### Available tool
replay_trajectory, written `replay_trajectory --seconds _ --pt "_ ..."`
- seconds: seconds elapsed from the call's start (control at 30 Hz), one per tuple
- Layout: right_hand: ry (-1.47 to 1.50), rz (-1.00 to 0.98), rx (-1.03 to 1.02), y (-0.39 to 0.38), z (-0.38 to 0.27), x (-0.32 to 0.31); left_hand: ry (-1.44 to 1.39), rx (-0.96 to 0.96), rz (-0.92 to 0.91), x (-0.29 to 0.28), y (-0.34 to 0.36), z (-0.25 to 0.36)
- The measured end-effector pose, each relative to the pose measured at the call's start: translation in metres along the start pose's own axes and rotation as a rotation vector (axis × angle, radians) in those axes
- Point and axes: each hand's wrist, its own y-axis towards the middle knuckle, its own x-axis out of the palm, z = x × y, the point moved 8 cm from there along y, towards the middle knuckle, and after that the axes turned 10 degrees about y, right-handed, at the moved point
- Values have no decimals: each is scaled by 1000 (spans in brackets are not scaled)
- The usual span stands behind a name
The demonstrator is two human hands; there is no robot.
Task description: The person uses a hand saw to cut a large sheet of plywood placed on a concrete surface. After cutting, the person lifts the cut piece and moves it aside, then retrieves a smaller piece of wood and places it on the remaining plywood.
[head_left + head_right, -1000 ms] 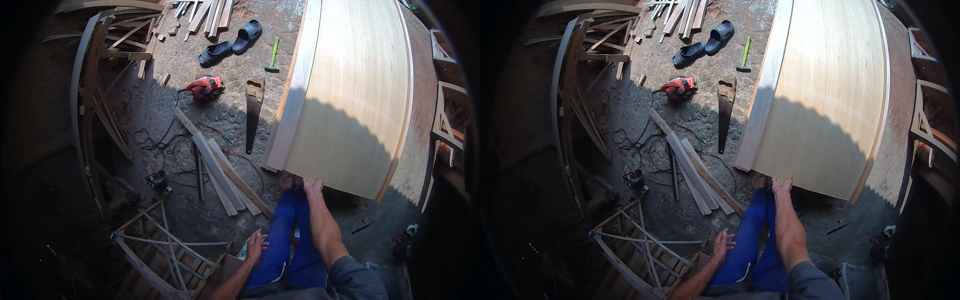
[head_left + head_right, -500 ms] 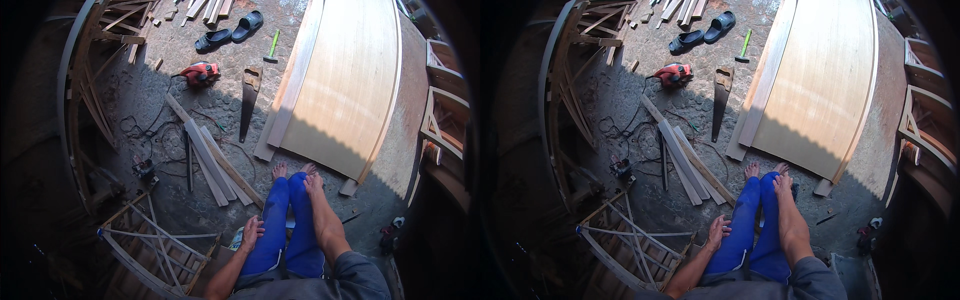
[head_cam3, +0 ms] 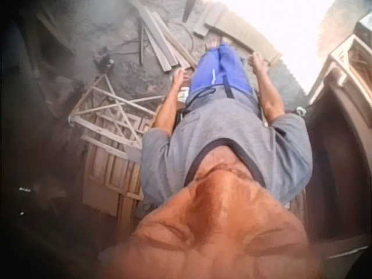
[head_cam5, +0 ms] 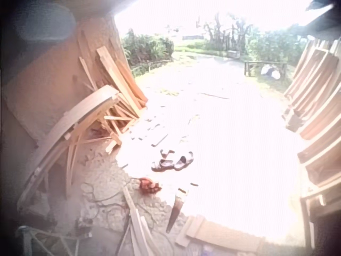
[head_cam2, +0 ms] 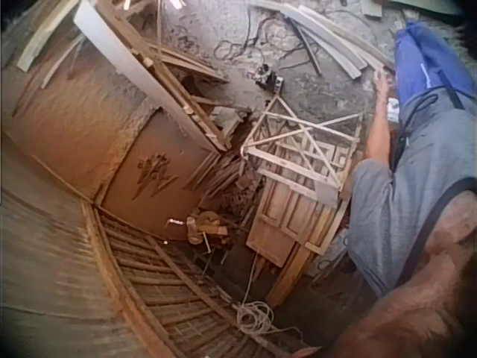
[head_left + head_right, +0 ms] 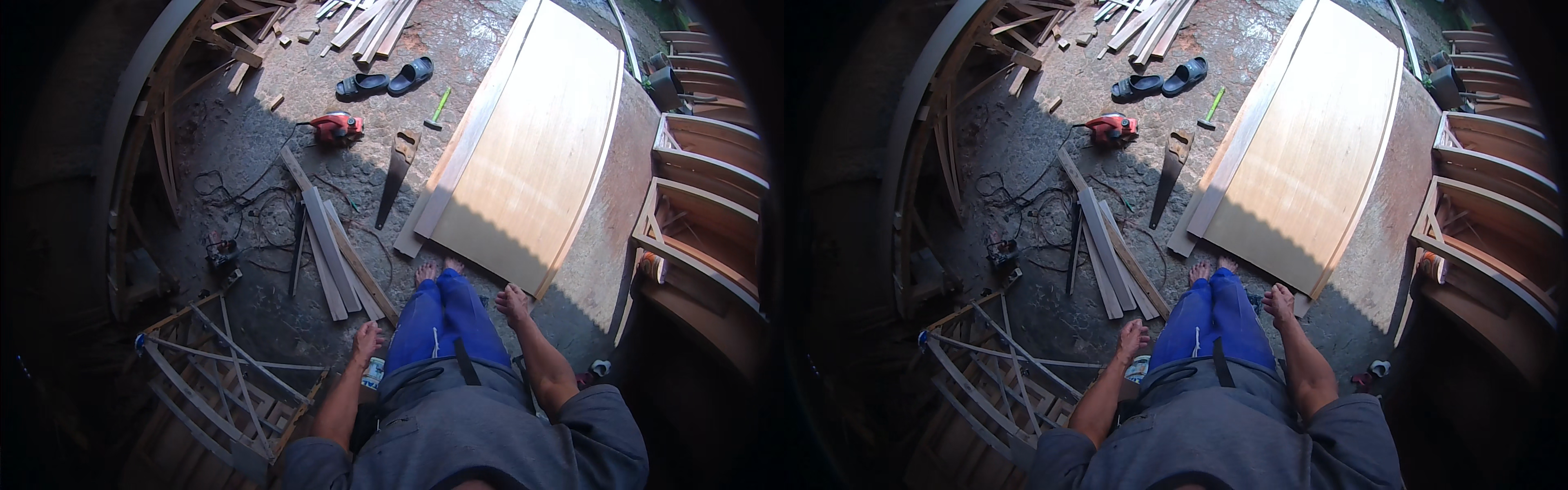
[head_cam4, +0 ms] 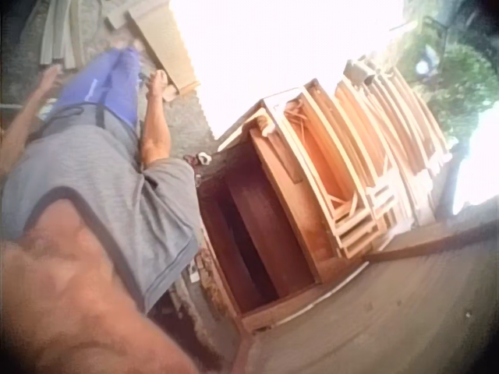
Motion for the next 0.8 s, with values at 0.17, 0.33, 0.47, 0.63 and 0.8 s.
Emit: replay_trajectory --seconds 0.17,0.33,0.47,0.63,0.8 --pt "-38 -51 -18 -32 -24 -16 -72 -73 69 -3 -17 -11" --pt "118 343 -14 -61 -10 -165 -70 -35 69 11 -15 -6" --pt "-2 487 114 -98 34 -242 10 18 114 11 -7 5" --pt "31 486 244 -102 85 -228 -58 16 170 -1 -2 32" --pt "37 171 140 -39 128 -190 -95 80 124 8 -7 79"
